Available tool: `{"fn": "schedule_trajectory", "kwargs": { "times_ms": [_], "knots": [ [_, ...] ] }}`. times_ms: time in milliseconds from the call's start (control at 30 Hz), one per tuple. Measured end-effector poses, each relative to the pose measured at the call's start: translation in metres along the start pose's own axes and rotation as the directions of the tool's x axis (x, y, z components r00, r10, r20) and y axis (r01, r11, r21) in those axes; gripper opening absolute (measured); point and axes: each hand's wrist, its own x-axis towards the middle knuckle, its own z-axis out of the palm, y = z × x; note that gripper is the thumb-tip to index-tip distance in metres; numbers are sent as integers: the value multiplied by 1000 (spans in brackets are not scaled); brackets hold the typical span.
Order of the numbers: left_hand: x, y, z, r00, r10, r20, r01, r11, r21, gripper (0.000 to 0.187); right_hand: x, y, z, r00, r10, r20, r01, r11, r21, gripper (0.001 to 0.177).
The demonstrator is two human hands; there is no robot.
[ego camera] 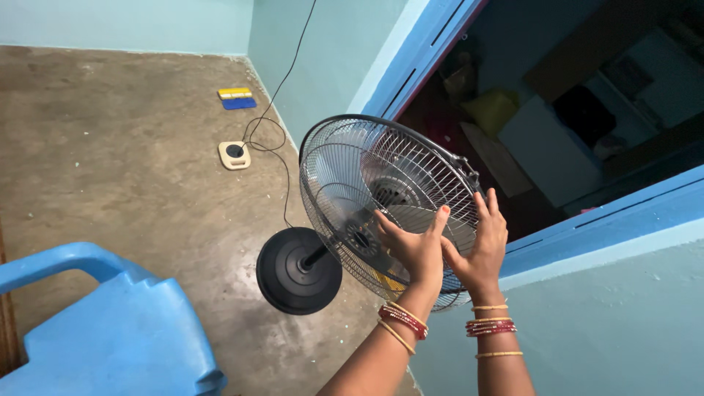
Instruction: The person assembles a stand fan by attaching the rear grill, tightening a securing ring, placing the fan blade onto the motor shaft, and then fitting the front grill.
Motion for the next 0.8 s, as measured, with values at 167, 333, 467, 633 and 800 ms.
{"fn": "schedule_trajectory", "kwargs": {
  "times_ms": [167,333,467,633,800],
  "knots": [
    [-3,8,-5,998,-44,49,45,999,-20,132,2,-4,-2,1000,12,5,-12,1000,11,94],
    [-2,10,-6,997,-43,64,45,998,-31,131,3,-4,-6,1000,27,12,-28,997,66,92],
    [0,9,-3,996,-56,72,62,995,-79,131,3,0,-2,989,145,13,-141,929,342,74],
    [1,7,-5,997,-42,61,46,997,-57,128,0,1,2,980,198,8,-182,883,433,68],
    [3,12,-6,997,-52,64,57,995,-79,127,8,7,-7,915,391,96,-395,826,402,60]
  ]
}}
